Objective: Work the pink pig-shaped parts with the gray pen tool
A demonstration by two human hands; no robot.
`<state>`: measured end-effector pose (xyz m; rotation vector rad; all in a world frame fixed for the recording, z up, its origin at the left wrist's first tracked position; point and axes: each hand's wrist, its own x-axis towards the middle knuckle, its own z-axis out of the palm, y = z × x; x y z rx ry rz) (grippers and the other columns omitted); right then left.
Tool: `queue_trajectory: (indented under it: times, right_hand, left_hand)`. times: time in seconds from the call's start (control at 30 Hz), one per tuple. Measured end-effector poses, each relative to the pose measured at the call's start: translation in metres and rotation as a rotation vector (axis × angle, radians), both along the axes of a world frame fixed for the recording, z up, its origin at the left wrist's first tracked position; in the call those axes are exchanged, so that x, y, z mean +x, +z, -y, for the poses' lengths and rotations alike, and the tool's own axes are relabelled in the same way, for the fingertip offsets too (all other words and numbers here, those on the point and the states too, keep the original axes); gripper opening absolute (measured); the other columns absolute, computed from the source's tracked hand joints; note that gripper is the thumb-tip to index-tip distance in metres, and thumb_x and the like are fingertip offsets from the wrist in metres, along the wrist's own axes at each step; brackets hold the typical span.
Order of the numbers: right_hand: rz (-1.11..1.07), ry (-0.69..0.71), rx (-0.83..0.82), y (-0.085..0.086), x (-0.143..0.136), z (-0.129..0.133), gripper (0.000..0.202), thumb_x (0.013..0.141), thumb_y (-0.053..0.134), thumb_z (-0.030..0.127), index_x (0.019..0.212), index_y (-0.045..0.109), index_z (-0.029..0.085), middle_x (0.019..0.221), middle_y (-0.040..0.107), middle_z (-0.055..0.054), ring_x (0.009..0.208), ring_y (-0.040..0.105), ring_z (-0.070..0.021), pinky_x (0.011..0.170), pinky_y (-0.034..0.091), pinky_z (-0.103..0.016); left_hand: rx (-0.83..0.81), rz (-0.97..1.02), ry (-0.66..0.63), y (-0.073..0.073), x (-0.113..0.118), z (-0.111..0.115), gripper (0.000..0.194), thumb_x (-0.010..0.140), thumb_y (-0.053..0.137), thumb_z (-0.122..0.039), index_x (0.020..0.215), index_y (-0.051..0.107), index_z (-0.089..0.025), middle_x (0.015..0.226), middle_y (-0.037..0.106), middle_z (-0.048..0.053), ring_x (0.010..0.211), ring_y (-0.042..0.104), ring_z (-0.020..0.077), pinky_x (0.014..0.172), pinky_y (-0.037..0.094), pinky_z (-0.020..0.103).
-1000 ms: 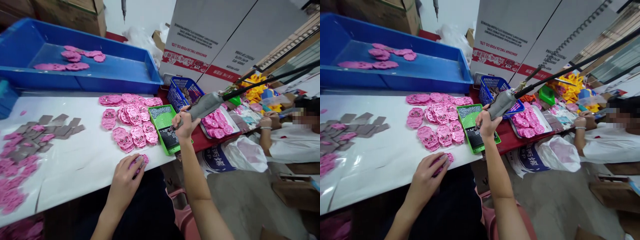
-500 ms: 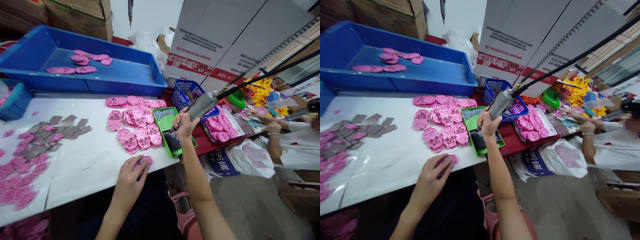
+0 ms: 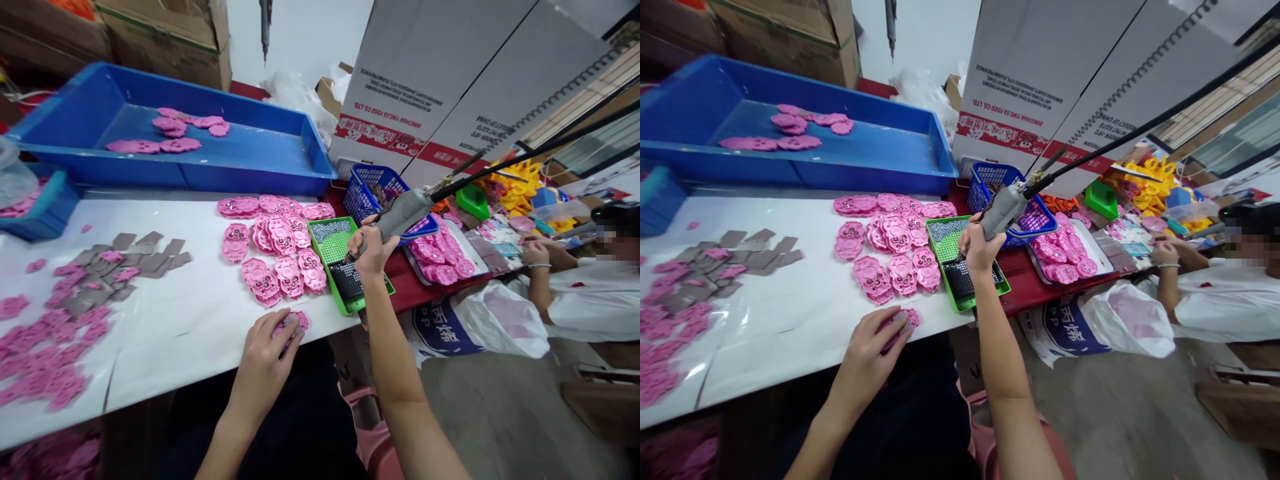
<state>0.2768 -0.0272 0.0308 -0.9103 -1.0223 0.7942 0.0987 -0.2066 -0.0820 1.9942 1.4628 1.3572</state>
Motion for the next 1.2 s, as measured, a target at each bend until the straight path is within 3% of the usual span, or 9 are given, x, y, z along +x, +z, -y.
queue_trajectory:
  times: [0.3,0.57,0.73,0.97,1.2]
  right_hand:
    - [-0.028,0.031,0.028,0.029,-0.003,0.034,0.02,0.074,0.066,0.037,0.086,0.054,0.026,0.043,0.04,0.013,0.033,0.032,-0.0077,0.037,0.029,-0.024]
    - [-0.106,0.336,0.083,0.055,-0.022,0.094,0.009,0.079,0.061,0.029,0.086,0.058,0.025,0.043,0.043,0.012,0.031,0.031,-0.0084,0.035,0.035,-0.023]
    - [-0.111,0.446,0.04,0.056,-0.028,0.111,0.01,0.08,0.062,0.028,0.089,0.058,0.026,0.043,0.042,0.012,0.032,0.033,-0.009,0.038,0.037,-0.022]
    - [-0.103,0.48,0.123,0.053,-0.029,0.114,0.007,0.085,0.061,0.026,0.092,0.062,0.026,0.047,0.043,0.011,0.035,0.035,-0.0081,0.041,0.04,-0.022]
    - [-0.075,0.479,0.131,0.052,-0.03,0.114,0.006,0.086,0.062,0.03,0.091,0.061,0.027,0.047,0.041,0.012,0.034,0.032,-0.0077,0.039,0.037,-0.022]
  left_hand:
    - [0.034,-0.132,0.091,0.015,0.011,0.001,0.023,0.101,0.065,-0.021,0.123,0.071,-0.022,0.125,0.074,0.012,0.118,0.066,0.033,0.1,0.053,0.052]
    - [0.056,0.25,0.008,0.039,0.039,-0.025,0.017,0.102,0.068,-0.026,0.117,0.074,-0.023,0.109,0.076,0.007,0.103,0.067,0.0235,0.091,0.055,0.041]
    - [0.037,0.307,-0.091,0.045,0.038,-0.025,0.007,0.101,0.069,-0.024,0.101,0.075,-0.022,0.095,0.077,0.004,0.09,0.066,0.0206,0.081,0.053,0.036]
    - [0.027,0.295,-0.028,0.045,0.032,-0.019,0.008,0.099,0.071,-0.027,0.097,0.078,-0.022,0.095,0.079,0.005,0.089,0.069,0.0209,0.085,0.053,0.038]
    - [-0.018,0.458,-0.035,0.044,0.032,-0.018,0.004,0.095,0.077,-0.026,0.092,0.08,-0.023,0.091,0.08,0.003,0.085,0.07,0.0199,0.082,0.054,0.036]
